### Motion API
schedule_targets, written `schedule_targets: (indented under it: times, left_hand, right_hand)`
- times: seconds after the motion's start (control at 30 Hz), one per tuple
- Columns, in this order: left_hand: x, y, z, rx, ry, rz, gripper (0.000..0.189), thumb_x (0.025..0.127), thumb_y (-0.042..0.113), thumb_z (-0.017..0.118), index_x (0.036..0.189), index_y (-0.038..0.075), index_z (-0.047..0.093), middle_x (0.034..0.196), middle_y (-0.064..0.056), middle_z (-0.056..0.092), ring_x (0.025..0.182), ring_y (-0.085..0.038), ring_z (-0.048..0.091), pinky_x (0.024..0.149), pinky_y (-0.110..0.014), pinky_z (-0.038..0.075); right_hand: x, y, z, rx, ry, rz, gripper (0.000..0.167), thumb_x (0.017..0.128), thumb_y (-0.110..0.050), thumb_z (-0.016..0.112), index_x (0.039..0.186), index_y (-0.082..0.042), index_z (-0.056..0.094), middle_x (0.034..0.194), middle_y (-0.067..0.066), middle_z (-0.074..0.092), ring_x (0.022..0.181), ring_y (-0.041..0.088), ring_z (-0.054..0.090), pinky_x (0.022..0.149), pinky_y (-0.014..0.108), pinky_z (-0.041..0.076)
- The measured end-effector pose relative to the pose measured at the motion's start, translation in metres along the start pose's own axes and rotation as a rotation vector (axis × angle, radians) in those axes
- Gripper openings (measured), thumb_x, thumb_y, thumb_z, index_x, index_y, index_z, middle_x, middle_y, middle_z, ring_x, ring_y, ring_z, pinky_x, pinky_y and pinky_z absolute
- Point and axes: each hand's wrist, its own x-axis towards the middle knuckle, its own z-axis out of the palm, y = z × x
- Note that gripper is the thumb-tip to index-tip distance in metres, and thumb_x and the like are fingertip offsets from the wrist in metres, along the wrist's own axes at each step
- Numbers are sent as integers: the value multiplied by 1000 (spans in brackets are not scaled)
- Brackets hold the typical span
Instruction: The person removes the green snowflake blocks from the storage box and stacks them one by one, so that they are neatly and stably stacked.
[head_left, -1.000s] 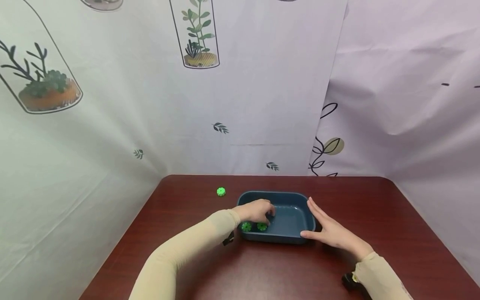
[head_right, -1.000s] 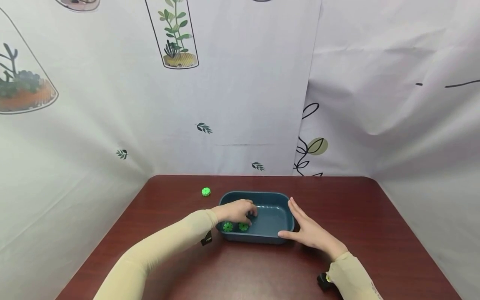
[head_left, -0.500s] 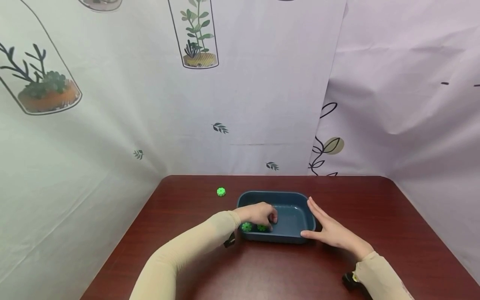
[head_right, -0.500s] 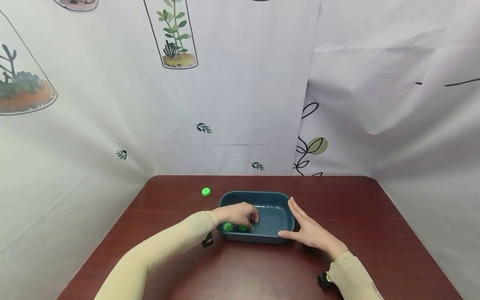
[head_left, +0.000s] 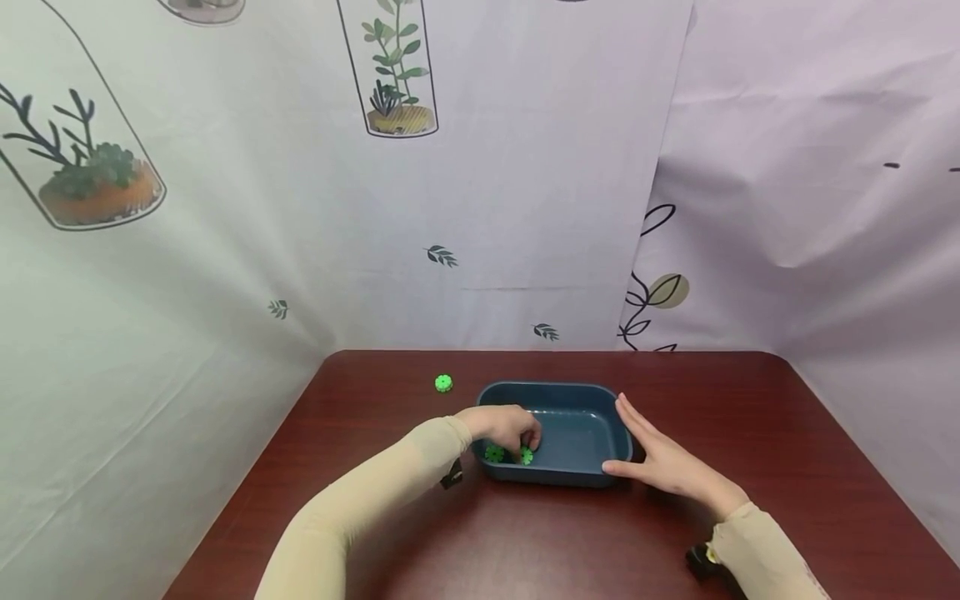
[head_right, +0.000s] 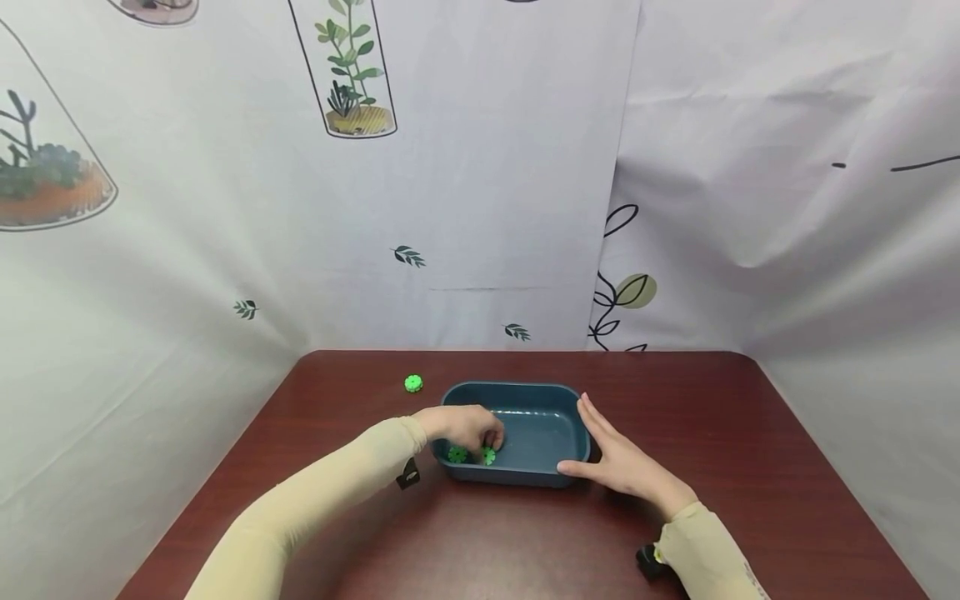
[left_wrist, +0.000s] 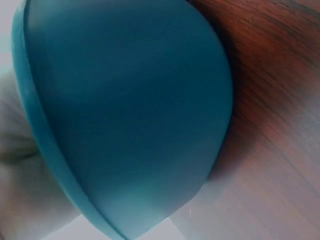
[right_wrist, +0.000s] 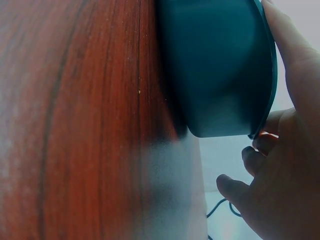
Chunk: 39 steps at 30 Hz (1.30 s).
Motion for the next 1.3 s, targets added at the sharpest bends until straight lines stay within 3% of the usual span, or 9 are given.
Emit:
schedule_targets:
  times: [0.33, 0.57, 0.8, 1.07, 1.3]
  left_hand:
    - [-2, 0, -1, 29, -8, 40, 19, 86, 3, 79, 91, 15, 65, 83, 5, 59, 73, -7, 50, 65, -21, 44]
    - [-6, -6, -4, -21, 41, 102, 19, 86, 4, 79, 86, 16, 64, 78, 9, 60, 71, -5, 55, 65, -20, 47]
    - [-8, -14, -15, -79, 91, 136, 14, 94, 2, 68, 89, 16, 66, 82, 8, 63, 71, -5, 56, 67, -21, 48]
    - [-18, -25, -32, -159, 247, 127, 14, 97, 6, 65, 102, 17, 71, 92, 10, 67, 84, -4, 62, 74, -22, 53]
    - [-34, -45, -51, -232, 408, 78, 9, 97, 9, 66, 102, 14, 72, 91, 6, 69, 83, -12, 64, 73, -27, 53]
  right_hand:
    - [0, 0, 0, 5, 2, 1, 108, 87, -50, 75, 163, -10, 9, 168, 17, 3, 148, 49, 18, 105, 71, 32]
    - [0, 1, 1, -1, -2, -13, 109, 86, -55, 74, 163, -10, 10, 168, 18, 3, 148, 48, 18, 105, 70, 31]
    - [0, 3, 1, -7, 5, -19, 110, 86, -56, 74, 163, -11, 9, 168, 17, 3, 148, 48, 19, 104, 70, 32]
    - [0, 2, 1, 4, 8, -22, 110, 86, -56, 74, 163, -11, 10, 168, 18, 5, 148, 48, 19, 105, 71, 31]
    - [0, 2, 1, -6, 12, -18, 110, 86, -55, 74, 163, -11, 10, 168, 18, 5, 148, 48, 19, 105, 70, 31]
